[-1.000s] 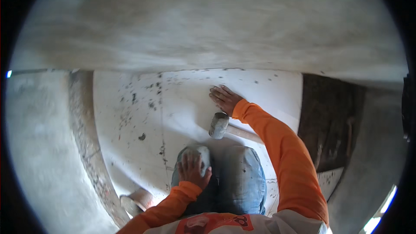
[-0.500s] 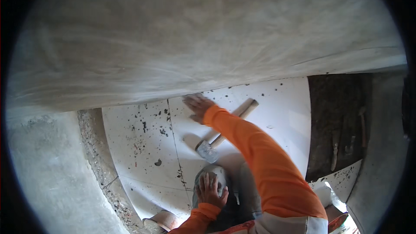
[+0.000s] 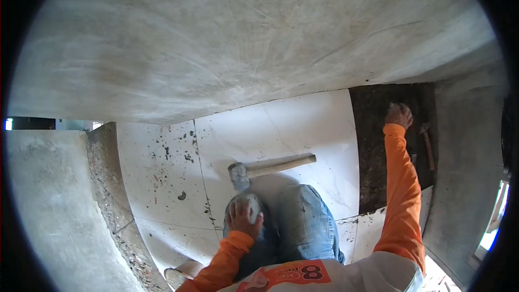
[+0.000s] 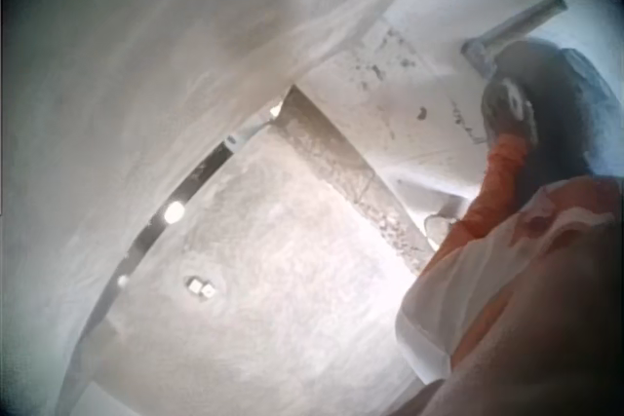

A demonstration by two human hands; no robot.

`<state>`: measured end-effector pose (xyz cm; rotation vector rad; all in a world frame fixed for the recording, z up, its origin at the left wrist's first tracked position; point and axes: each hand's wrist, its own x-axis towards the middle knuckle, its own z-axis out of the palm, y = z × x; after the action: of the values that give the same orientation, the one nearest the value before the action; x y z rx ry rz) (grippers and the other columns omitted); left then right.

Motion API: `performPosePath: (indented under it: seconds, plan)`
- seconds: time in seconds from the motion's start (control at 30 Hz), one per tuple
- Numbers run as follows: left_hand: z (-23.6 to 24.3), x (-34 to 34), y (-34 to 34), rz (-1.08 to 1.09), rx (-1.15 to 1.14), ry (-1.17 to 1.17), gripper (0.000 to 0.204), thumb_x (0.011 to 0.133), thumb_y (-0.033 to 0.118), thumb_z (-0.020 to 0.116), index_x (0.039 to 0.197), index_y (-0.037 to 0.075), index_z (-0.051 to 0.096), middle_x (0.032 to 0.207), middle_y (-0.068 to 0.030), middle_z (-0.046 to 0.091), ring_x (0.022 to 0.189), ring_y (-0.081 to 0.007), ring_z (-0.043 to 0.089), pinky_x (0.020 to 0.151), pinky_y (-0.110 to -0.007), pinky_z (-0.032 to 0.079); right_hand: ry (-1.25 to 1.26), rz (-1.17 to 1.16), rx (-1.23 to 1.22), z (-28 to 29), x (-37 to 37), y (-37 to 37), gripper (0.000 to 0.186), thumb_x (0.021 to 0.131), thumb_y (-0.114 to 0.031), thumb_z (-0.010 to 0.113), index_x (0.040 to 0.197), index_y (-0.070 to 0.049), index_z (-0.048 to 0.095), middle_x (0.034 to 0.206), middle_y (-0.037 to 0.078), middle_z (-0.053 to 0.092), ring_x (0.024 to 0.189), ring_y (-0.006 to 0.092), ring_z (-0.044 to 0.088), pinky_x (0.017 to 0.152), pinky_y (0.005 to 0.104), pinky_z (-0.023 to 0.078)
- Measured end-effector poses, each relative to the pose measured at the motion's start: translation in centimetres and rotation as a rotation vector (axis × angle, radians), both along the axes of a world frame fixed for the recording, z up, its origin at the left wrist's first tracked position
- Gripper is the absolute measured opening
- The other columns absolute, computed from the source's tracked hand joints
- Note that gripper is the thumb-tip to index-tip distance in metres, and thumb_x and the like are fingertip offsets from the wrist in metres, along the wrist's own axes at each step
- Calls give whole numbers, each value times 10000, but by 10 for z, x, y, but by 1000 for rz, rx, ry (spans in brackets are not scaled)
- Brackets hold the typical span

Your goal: The person installs floor tiles by spreading mortar with a trowel, positioning a large white tile, and tapping it into place with a rubber mallet.

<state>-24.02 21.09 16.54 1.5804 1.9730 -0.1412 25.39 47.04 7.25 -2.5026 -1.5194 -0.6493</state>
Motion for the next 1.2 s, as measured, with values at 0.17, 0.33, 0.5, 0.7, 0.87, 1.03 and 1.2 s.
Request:
performPosePath:
  seconds: [0.17,0.33,0.5,0.7,0.87,1.03,1.2]
  plan:
    - [-42,-42,44,405,-64,-303,529,809,372,547,1223,48,479,1185,-204,531,1109,-319,506,934,-374,390,-508,513,-1195,-7,-145,-22,443,876,-343,405,1150,-43,581,1303,152,470,1225,304,405,989,550,282]
    - [-69,-62,59,643,130,-125,541,802,411,572,1152,2,515,1083,-212,582,1004,-333,563,865,-370,436,495,915,-1004,-12,-297,-95,626,745,-599,556,1212,-185,501,1241,124,473,1212,301,383,1018,536,240]
    - [-87,-41,102,456,71,-197,678,732,590,594,1040,-14,567,942,-196,620,902,-333,590,806,-379,452,177,882,-1380,-33,-298,-71,394,786,-382,592,1058,-97,580,1141,121,552,1094,297,510,890,484,403]
    - [-90,-51,113,449,144,-556,534,812,482,542,1106,35,547,1103,-166,563,1063,-313,507,911,-405,390,709,607,-756,-2,-204,-123,245,813,-252,586,837,-9,584,769,197,606,742,371,601,649,437,474]
    - [-146,-102,114,187,462,189,632,842,461,440,1350,101,333,1437,-126,227,1348,-290,143,1085,-511,88,1341,232,-185,11,-178,-160,285,853,-282,610,759,-13,598,495,20,461,426,170,452,398,341,380]
    - [-145,-115,113,215,472,169,704,826,524,397,1384,107,288,1468,-133,161,1372,-285,61,1078,-557,-1,1719,-531,-118,-38,-161,-156,364,864,-280,597,583,-112,438,448,-27,403,306,97,320,298,256,282]
    - [-156,-113,116,438,447,243,750,811,515,403,1396,76,238,1468,-164,143,1373,-312,72,1061,-593,-6,1783,-93,29,-23,-146,-159,286,816,-369,634,719,-114,545,509,1,445,365,122,399,336,291,336]
